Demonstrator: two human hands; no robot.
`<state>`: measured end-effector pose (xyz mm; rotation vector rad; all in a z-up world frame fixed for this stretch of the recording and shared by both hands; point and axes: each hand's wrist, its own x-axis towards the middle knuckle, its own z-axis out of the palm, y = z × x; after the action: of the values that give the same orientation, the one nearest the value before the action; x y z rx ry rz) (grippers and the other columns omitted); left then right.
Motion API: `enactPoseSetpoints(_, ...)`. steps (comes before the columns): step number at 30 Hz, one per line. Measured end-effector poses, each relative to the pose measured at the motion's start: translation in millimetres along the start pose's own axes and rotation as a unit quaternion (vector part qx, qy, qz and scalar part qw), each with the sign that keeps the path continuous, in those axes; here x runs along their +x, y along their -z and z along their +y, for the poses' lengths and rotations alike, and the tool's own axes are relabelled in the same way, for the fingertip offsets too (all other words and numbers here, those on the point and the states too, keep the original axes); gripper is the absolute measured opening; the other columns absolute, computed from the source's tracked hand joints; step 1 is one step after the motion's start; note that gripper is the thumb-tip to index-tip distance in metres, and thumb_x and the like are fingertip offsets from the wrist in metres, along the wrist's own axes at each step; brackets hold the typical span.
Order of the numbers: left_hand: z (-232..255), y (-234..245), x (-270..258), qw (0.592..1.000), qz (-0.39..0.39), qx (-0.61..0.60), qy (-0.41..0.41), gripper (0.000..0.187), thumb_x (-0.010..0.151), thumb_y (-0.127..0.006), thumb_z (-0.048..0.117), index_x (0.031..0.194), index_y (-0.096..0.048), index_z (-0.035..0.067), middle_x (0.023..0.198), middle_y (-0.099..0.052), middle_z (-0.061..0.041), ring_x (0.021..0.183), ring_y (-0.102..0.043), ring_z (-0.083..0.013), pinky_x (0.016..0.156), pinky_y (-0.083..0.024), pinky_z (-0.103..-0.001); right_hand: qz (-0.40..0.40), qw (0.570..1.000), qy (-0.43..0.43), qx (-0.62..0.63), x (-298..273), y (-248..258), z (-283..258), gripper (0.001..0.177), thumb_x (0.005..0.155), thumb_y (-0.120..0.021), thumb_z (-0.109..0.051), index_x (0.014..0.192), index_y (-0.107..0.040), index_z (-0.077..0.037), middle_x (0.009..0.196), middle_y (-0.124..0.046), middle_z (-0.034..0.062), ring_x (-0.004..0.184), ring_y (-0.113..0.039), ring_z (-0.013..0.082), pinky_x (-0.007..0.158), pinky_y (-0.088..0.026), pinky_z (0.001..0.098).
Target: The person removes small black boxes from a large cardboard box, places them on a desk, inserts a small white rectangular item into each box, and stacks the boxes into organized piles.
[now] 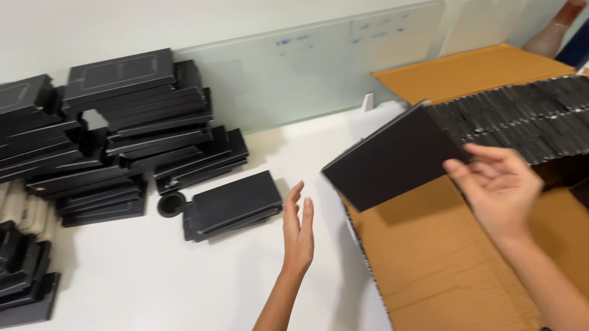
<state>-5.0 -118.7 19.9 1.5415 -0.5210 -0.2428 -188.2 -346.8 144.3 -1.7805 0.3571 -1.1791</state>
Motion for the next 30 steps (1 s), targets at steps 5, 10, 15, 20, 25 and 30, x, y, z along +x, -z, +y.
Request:
enactPoseSetpoints(5,24.7,-75.1,19.6,0.998,-0.037,0.034,-0.037,0.065,0.103,-0.044,0.049,0.152,-0.040,0.008,0.158,-0.043,-0.015,0.145,-0.033,-0.0332,0.121,-0.025,-0.047,0.067,0.993,0.077,-0.052,23.6,106.3,-1.3,0.021,0.106,-0.077,0.007,0.119,-0.061,0.008,0.109,-0.069,0.0170,0.097,-0.072,0.0155,0.087,-0.062,0.0254)
enactPoseSetpoints(10,36.5,-148.5,33.6,0.995,-0.062,0.068,-0.047,0.068,0.099,-0.053,0.050,0.150,-0.041,0.006,0.157,-0.041,-0.018,0.146,-0.030,-0.0366,0.120,-0.024,-0.048,0.164,0.982,0.087,-0.038,38.6,193.2,3.6,0.026,0.107,-0.072,0.009,0.121,-0.050,0.006,0.122,-0.063,0.0189,0.105,-0.074,0.0194,0.095,-0.065,0.0328)
enactPoseSetpoints(15,31.8,-214.2,44.8,0.981,-0.041,0.160,-0.098,0.067,0.102,-0.049,0.051,0.152,-0.041,0.006,0.163,-0.032,-0.022,0.149,-0.027,-0.0415,0.122,-0.022,-0.052,0.233,0.966,0.061,-0.097,32.7,273.3,33.3,0.030,0.107,-0.070,0.010,0.128,-0.049,0.005,0.120,-0.057,0.0117,0.105,-0.071,0.0180,0.099,-0.066,0.0319)
enactPoseSetpoints(20,24.6,-284.6,61.0,0.961,-0.065,0.231,-0.136,0.071,0.103,-0.049,0.053,0.156,-0.039,0.007,0.166,-0.026,-0.024,0.152,-0.020,-0.0438,0.124,-0.012,-0.059,0.250,0.940,0.071,-0.223,8.3,365.5,104.0,0.024,0.109,-0.062,0.010,0.131,-0.052,0.008,0.114,-0.062,0.0184,0.099,-0.069,0.0187,0.093,-0.062,0.0270)
enactPoseSetpoints(25,18.0,-317.8,63.1,0.922,-0.091,0.362,-0.105,0.076,0.102,-0.045,0.059,0.159,-0.034,0.010,0.165,-0.018,-0.024,0.154,-0.010,-0.0424,0.119,-0.005,-0.068,0.246,0.939,0.012,-0.239,-10.3,420.5,167.7,0.019,0.113,-0.069,0.013,0.126,-0.055,0.011,0.122,-0.067,0.0252,0.109,-0.075,0.0222,0.095,-0.064,0.0278)
enactPoseSetpoints(30,14.2,-320.0,58.9,0.889,-0.088,0.439,-0.093,0.076,0.099,-0.043,0.061,0.157,-0.035,0.013,0.168,-0.016,-0.020,0.156,-0.010,-0.0358,0.116,-0.007,-0.072,0.197,0.940,-0.141,-0.241,13.5,430.3,204.3,0.027,0.101,-0.076,0.002,0.122,-0.060,0.010,0.123,-0.069,0.0240,0.104,-0.074,0.0244,0.087,-0.062,0.0283)
